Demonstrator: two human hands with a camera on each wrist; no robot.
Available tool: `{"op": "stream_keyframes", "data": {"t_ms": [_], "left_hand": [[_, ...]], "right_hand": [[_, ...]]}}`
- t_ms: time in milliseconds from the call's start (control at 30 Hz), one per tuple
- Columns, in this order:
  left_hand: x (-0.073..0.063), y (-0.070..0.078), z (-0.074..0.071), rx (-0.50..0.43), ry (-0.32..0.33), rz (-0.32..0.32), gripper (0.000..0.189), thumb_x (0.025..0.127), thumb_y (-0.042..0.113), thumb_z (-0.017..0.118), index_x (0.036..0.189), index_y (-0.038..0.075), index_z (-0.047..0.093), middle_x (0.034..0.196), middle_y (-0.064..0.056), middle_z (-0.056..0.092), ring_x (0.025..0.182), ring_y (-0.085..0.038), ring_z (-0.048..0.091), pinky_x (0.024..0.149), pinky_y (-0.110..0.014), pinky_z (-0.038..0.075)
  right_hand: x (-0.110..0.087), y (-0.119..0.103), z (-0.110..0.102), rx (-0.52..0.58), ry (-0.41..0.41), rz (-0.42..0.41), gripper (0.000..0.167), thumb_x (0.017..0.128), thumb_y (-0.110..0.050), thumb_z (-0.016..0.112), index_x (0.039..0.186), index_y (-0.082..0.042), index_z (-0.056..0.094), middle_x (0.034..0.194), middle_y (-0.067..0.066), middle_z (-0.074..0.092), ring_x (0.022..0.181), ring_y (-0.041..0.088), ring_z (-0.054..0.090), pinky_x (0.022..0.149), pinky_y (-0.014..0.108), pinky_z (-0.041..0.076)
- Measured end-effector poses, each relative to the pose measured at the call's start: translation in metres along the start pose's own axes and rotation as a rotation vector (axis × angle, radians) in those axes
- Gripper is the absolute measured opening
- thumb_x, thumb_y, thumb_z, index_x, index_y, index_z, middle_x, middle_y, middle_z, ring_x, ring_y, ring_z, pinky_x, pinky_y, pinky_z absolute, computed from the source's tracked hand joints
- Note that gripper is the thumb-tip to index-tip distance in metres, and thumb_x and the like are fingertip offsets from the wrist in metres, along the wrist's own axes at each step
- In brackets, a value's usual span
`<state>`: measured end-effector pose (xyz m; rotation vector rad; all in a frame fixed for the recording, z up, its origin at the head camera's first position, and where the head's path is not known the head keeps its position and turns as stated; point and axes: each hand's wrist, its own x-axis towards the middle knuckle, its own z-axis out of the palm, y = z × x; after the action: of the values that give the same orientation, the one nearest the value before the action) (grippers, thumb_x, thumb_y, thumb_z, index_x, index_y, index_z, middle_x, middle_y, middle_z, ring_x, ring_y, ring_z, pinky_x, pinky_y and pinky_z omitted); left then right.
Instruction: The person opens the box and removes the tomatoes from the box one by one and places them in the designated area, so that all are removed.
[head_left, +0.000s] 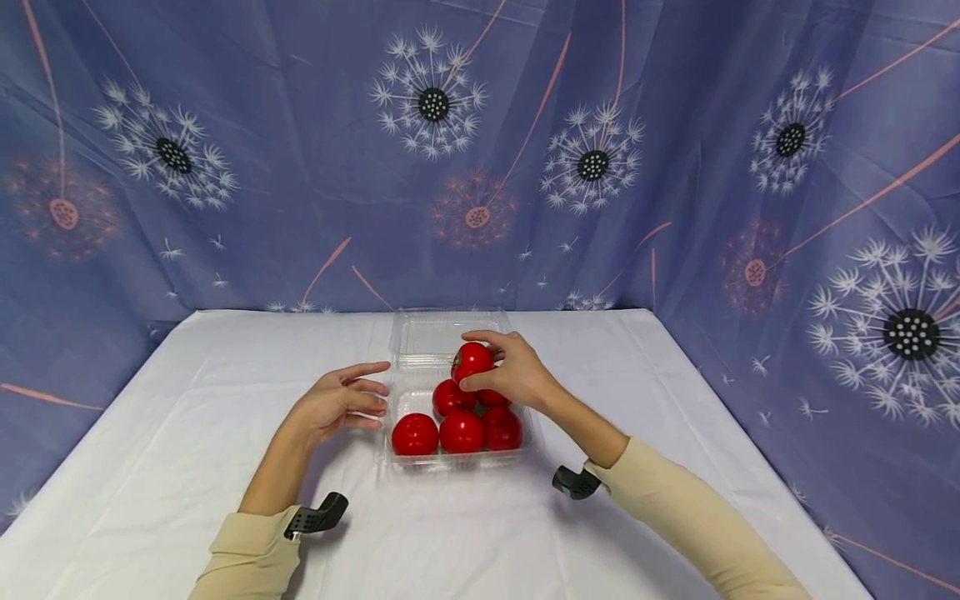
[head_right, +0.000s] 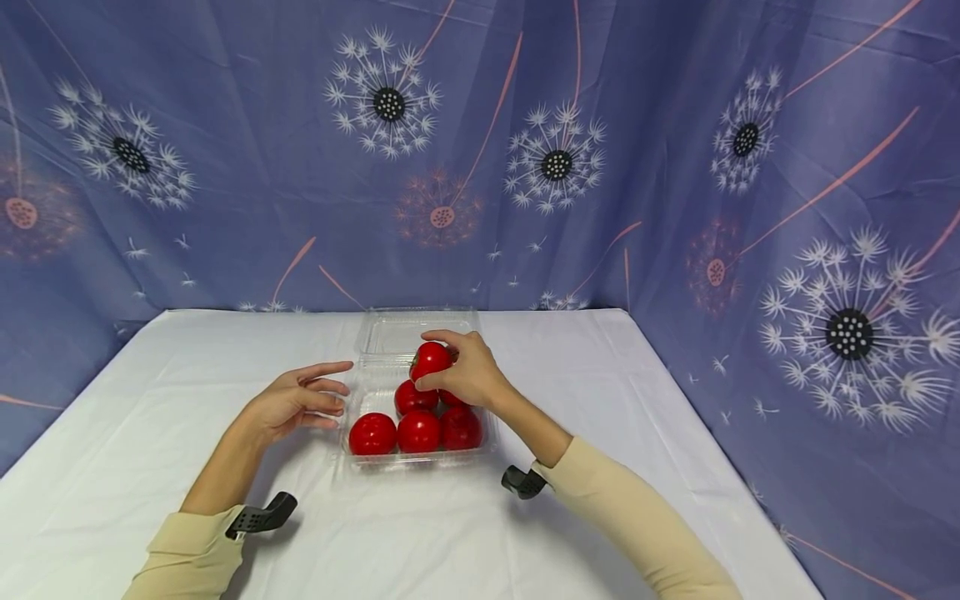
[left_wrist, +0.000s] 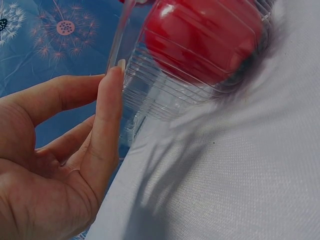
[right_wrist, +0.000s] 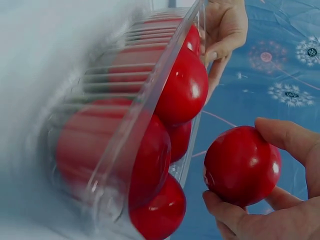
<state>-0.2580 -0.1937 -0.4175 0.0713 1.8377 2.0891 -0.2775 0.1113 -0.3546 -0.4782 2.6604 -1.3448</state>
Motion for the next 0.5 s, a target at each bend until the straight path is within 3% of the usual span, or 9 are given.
{"op": "stream_keyframes", "data": {"t_ms": [500], "left_hand": [[0.001, -0.001, -0.001, 0.020, 0.002, -0.005, 0.078, 0.086, -0.007, 0.069, 0.156, 0.001, 0.035, 0.109, -0.009, 0.067, 0.084, -0.017, 0.073, 0.071, -0.035, 0.065]], "right_hand": [[-0.007, 0.014, -0.020, 0.076, 0.051, 0.016, 0.067, 0.076, -0.025, 0.086, 0.139, -0.027, 0.063, 0.127, 0.015, 0.049, 0.118, 0.032, 0.055, 0.087, 0.043, 0.058]]}}
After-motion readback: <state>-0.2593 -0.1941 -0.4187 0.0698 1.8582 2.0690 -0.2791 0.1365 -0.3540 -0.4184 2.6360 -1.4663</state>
